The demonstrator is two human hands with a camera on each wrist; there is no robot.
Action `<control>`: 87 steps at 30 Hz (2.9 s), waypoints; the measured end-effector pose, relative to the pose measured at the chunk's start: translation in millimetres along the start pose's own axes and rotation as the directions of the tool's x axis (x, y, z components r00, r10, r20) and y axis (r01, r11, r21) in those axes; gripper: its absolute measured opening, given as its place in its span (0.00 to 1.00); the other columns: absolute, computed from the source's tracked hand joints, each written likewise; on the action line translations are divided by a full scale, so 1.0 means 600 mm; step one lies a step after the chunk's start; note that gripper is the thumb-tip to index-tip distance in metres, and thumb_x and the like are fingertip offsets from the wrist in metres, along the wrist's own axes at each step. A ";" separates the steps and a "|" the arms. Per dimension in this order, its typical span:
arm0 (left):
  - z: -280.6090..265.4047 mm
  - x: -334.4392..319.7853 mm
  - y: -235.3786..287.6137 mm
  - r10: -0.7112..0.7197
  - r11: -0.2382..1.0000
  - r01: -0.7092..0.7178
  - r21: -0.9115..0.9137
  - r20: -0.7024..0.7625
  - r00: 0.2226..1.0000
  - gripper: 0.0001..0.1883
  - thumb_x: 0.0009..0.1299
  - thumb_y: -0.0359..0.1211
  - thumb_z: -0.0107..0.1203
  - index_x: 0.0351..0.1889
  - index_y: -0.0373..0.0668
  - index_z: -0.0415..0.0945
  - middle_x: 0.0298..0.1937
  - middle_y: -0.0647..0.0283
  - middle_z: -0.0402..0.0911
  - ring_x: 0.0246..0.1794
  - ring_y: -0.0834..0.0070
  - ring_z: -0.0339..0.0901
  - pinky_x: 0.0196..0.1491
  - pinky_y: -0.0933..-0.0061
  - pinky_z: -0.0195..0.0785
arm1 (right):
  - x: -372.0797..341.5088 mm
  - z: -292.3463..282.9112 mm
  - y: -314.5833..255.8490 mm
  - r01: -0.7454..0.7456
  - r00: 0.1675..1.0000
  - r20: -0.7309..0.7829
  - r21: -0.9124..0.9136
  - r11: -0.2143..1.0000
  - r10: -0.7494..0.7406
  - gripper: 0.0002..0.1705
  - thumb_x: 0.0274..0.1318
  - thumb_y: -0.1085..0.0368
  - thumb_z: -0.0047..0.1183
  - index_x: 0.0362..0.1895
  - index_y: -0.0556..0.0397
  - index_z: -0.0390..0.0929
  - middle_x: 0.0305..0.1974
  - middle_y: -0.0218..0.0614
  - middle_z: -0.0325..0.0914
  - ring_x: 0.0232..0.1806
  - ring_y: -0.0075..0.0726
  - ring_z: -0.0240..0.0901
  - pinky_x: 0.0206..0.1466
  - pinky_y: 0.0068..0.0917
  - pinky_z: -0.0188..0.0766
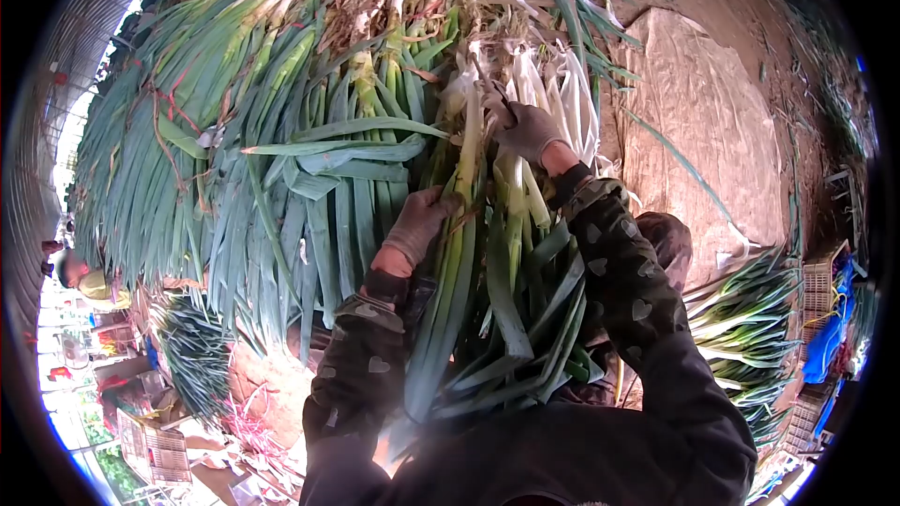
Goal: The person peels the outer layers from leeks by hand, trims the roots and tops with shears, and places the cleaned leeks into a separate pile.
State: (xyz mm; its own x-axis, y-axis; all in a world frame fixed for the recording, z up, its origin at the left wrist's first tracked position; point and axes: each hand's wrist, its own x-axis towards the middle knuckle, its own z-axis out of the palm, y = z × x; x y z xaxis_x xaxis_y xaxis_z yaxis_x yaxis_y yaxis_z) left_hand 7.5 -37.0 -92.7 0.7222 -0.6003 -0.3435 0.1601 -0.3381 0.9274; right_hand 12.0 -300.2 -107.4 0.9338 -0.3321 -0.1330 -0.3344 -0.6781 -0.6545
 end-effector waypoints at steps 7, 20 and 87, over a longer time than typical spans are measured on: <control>0.019 -0.011 0.006 -0.006 1.000 0.006 0.020 0.005 1.000 0.14 0.70 0.37 0.58 0.42 0.32 0.79 0.34 0.68 0.81 0.35 0.80 0.73 0.41 0.74 0.68 | -0.183 -0.053 0.000 0.046 0.988 0.135 0.180 0.983 -0.071 0.27 0.46 0.56 0.61 0.50 0.55 0.76 0.34 0.54 0.79 0.38 0.55 0.79 0.42 0.42 0.73; 0.065 -0.080 0.021 0.311 0.571 -0.245 0.783 0.069 0.948 0.10 0.68 0.34 0.54 0.42 0.39 0.76 0.39 0.46 0.80 0.41 0.45 0.77 0.45 0.50 0.70 | -0.311 -0.050 -0.031 0.078 0.994 0.066 0.166 0.983 -0.090 0.30 0.47 0.62 0.60 0.57 0.50 0.72 0.34 0.56 0.79 0.39 0.65 0.77 0.41 0.48 0.73; 0.032 0.034 0.077 0.145 0.689 0.058 0.722 -0.215 0.966 0.20 0.58 0.47 0.63 0.36 0.39 0.79 0.36 0.45 0.82 0.42 0.46 0.79 0.46 0.52 0.72 | -0.085 0.004 -0.059 -0.048 0.999 -0.009 -0.080 0.996 0.048 0.27 0.65 0.44 0.44 0.41 0.57 0.79 0.36 0.58 0.80 0.42 0.65 0.77 0.45 0.53 0.72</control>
State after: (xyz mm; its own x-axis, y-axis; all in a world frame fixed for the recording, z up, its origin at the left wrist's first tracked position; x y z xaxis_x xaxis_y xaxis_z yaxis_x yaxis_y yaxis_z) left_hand 16.4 -78.9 -59.5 0.8655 -0.4727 -0.1659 -0.3340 -0.7913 0.5121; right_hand -23.3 -257.8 -79.4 0.9156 -0.3702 -0.1570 -0.3882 -0.7117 -0.5855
